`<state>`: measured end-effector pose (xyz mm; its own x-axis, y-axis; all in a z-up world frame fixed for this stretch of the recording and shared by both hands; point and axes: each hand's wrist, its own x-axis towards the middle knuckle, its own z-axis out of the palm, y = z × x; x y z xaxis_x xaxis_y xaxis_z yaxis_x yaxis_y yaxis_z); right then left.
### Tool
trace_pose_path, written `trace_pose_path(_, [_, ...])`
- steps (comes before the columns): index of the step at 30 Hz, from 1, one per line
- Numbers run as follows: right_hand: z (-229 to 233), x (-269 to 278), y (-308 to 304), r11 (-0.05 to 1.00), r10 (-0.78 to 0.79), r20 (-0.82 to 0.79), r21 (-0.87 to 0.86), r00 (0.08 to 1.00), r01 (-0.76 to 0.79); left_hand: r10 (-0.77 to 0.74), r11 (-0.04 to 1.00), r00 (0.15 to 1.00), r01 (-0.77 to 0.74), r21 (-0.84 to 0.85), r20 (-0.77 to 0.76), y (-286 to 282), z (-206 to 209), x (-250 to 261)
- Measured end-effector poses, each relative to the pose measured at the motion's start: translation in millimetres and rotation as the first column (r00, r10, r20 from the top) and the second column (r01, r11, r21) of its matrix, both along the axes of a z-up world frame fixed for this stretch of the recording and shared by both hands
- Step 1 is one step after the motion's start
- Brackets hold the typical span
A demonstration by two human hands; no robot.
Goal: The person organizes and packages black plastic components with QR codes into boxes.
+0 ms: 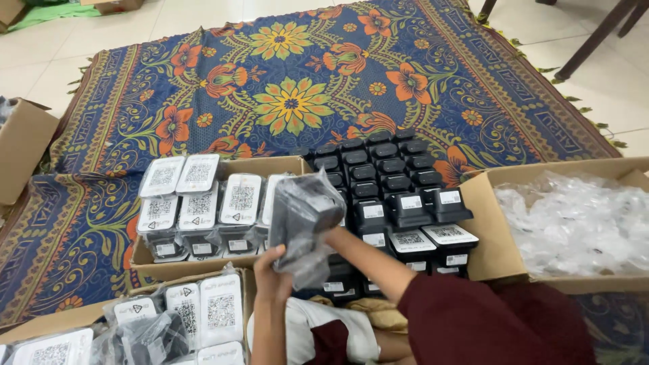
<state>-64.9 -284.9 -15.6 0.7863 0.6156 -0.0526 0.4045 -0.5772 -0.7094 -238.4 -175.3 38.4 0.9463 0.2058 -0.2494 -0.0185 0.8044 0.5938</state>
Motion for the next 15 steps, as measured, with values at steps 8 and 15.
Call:
trace_pose_path(8, [111, -82, -215, 0.787, -0.004, -0.295, 0.588, 0.955, 0.185, -0.142, 0.916, 0.990, 0.125, -0.381, -0.017, -134, -38, -63])
trace_pose_path(15, [208, -154, -326, 0.656, -0.232, -0.069, 0.726, 0.970, 0.209, -0.510, 0.801, 0.860, 0.459, -0.385, -0.035, -191, -26, -42])
